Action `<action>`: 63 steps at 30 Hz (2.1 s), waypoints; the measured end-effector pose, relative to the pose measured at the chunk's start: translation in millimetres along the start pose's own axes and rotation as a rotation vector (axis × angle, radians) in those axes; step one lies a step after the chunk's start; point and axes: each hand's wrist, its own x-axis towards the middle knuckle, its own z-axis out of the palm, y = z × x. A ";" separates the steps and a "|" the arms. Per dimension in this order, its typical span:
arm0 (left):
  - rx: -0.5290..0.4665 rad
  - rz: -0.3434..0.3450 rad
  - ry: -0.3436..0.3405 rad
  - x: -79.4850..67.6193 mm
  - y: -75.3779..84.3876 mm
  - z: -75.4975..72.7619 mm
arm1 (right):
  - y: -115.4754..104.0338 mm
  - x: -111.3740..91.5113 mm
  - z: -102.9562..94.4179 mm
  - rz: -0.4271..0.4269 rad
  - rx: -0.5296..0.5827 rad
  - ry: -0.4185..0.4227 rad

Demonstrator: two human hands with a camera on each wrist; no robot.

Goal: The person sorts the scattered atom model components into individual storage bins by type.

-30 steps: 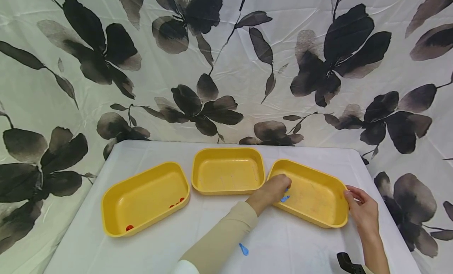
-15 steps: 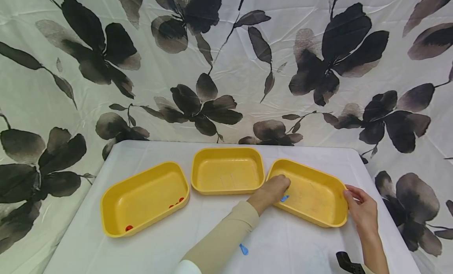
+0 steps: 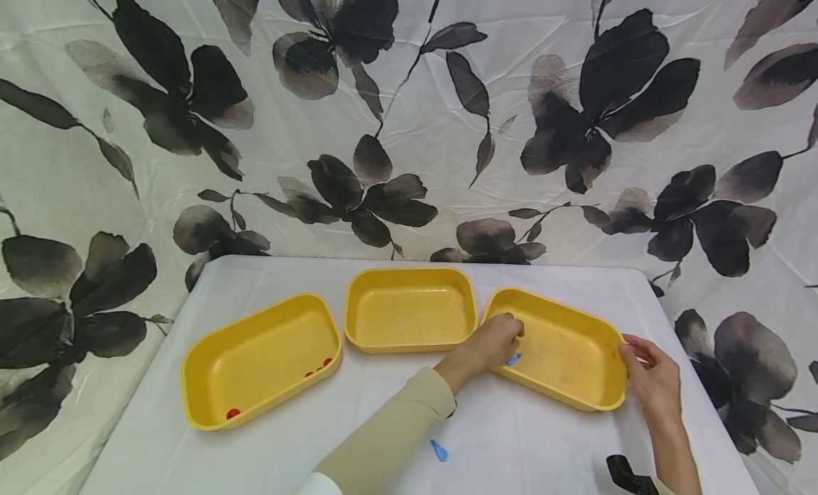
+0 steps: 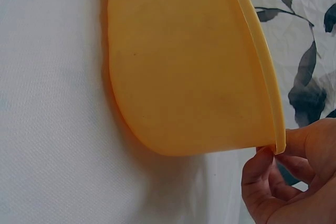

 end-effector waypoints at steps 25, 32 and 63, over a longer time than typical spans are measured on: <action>-0.509 0.147 0.156 -37.9 -29.7 -13.8 | -2.7 -1.5 2.1 0.029 0.001 0.026; -0.599 0.127 0.161 -50.9 -36.7 -17.3 | -3.1 -1.2 1.2 0.036 0.002 0.021; -0.701 0.026 0.301 -116.9 -69.8 -8.3 | -1.1 0.1 0.7 0.039 0.018 0.011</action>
